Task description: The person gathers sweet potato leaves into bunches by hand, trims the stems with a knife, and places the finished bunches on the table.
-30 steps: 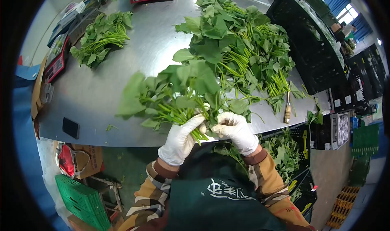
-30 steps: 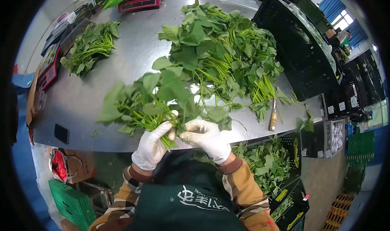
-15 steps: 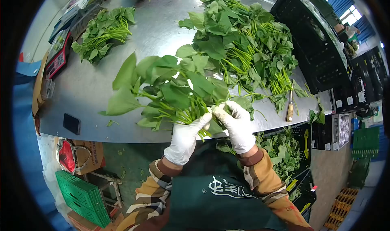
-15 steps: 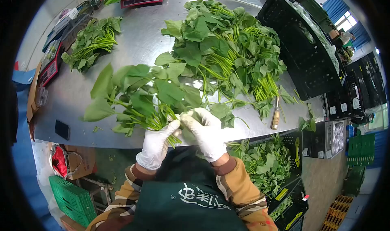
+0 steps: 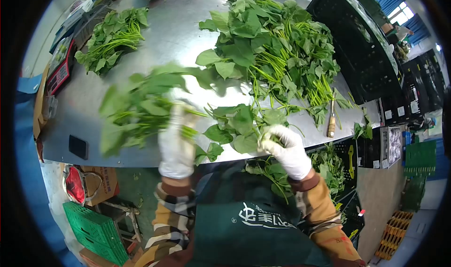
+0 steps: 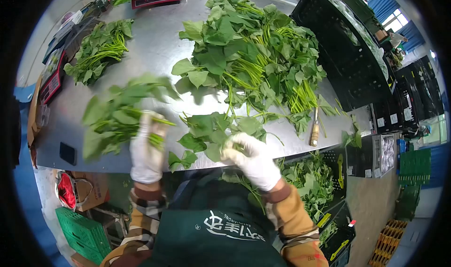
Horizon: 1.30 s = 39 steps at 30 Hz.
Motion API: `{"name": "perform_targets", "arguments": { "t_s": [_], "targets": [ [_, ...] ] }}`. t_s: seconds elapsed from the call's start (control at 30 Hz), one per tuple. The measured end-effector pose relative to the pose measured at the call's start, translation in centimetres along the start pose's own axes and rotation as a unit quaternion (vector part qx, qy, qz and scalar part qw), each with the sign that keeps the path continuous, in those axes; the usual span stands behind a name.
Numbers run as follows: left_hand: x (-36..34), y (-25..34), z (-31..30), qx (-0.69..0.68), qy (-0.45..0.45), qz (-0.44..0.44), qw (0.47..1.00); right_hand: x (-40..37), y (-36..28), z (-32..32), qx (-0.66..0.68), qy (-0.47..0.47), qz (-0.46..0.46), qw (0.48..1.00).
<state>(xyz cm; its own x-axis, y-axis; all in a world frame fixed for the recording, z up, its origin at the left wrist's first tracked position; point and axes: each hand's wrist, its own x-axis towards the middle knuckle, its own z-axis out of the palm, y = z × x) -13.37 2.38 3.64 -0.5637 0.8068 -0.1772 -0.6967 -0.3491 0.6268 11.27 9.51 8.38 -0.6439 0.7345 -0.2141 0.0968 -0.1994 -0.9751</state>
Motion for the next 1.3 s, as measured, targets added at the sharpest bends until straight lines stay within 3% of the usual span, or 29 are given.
{"name": "perform_targets", "arguments": {
  "t_s": [0.07,0.1,0.13,0.17,0.2,0.23,0.27,0.3,0.33,0.4,0.43,0.5,0.53,0.57,0.6,0.67,0.7,0.73,0.8,0.87,0.9,1.0,1.07,1.13,1.27,1.3],
  "targets": [
    [0.8,3.4,-0.6,0.017,0.063,0.053,0.996,0.8,0.5,-3.4,-0.212,-0.107,0.003,0.972],
    [0.6,4.4,-0.4,0.016,0.072,0.060,0.995,1.7,0.0,-4.4,-0.410,-0.096,-0.016,0.907],
    [0.7,5.0,-0.3,0.015,0.078,0.071,0.994,3.0,-0.8,-5.3,-0.592,-0.080,-0.038,0.801],
    [0.8,5.0,-0.8,-0.014,0.029,0.066,0.997,4.6,1.3,-6.8,-0.519,0.013,-0.174,0.837],
    [0.7,4.7,-1.6,-0.042,-0.020,0.059,0.997,6.1,1.6,-7.0,-0.323,0.070,-0.064,0.942],
    [0.5,4.5,-2.1,-0.070,-0.068,0.052,0.994,8.0,1.3,-6.3,-0.188,0.140,-0.009,0.972],
    [0.1,4.2,-1.9,-0.098,-0.059,0.035,0.993,10.1,2.3,-7.1,-0.240,0.192,-0.090,0.947],
    [-0.2,3.8,-1.4,-0.126,-0.052,0.019,0.990,11.9,3.0,-7.3,-0.415,0.252,-0.172,0.857],
    [-0.5,3.5,-0.9,-0.154,-0.045,0.003,0.987,13.2,3.3,-7.4,-0.466,0.272,-0.173,0.824],
    [-0.8,3.4,-0.7,-0.165,-0.063,-0.013,0.984,14.6,3.4,-8.1,-0.586,0.215,-0.068,0.779],
    [-0.9,3.5,-0.7,-0.154,-0.062,-0.015,0.986,14.9,3.3,-8.4,-0.627,0.212,-0.082,0.745],
    [-0.9,3.7,-0.6,-0.132,-0.046,-0.014,0.990,14.6,1.6,-8.6,-0.421,0.128,-0.046,0.897],
    [-0.8,3.5,-0.8,-0.136,-0.045,-0.016,0.990,13.7,0.0,-8.0,-0.306,0.079,-0.021,0.948],
    [-0.7,3.3,-1.0,-0.137,-0.044,-0.023,0.989,12.2,-2.0,-6.9,-0.188,0.033,-0.002,0.982],
    [-0.6,3.2,-1.1,-0.137,-0.045,-0.030,0.989,11.5,-2.1,-7.3,-0.152,-0.005,-0.012,0.988],
    [-0.5,2.8,-0.7,-0.146,-0.050,-0.048,0.987,10.8,0.2,-8.9,-0.225,-0.048,-0.009,0.973],
    [-0.6,2.6,-0.6,-0.152,-0.052,-0.057,0.985,9.8,-0.6,-9.1,-0.414,-0.057,0.034,0.908],
    [-0.7,2.6,-0.5,-0.149,-0.056,-0.058,0.986,9.2,1.0,-10.0,-0.508,-0.044,-0.026,0.860],
    [-0.9,2.6,-0.5,-0.141,-0.064,-0.058,0.986,8.0,1.7,-11.4,-0.592,0.018,-0.076,0.802],
    [-0.8,2.4,-0.9,-0.136,-0.050,-0.055,0.988,8.2,1.3,-11.4,-0.662,0.155,-0.115,0.725],
    [-0.8,2.4,-1.0,-0.135,-0.042,-0.058,0.988,8.3,0.6,-10.3,-0.599,0.198,-0.162,0.759],
    [-1.1,2.5,-0.2,-0.126,-0.034,-0.067,0.989,8.5,0.2,-4.6,-0.400,0.150,-0.145,0.892],
    [-1.3,2.4,0.3,-0.121,-0.035,-0.073,0.989,9.9,3.0,-2.5,-0.410,0.106,-0.072,0.903],
    [-1.7,2.5,0.5,-0.117,-0.038,-0.081,0.989,11.5,5.6,-0.8,-0.464,0.168,-0.081,0.866],
    [-2.1,2.9,0.6,-0.093,-0.045,-0.075,0.992,13.1,7.5,-0.7,-0.576,0.105,-0.151,0.796],
    [-2.1,2.9,0.5,-0.090,-0.038,-0.074,0.992,13.1,6.9,-0.8,-0.519,0.116,-0.134,0.836]
  ]
}}
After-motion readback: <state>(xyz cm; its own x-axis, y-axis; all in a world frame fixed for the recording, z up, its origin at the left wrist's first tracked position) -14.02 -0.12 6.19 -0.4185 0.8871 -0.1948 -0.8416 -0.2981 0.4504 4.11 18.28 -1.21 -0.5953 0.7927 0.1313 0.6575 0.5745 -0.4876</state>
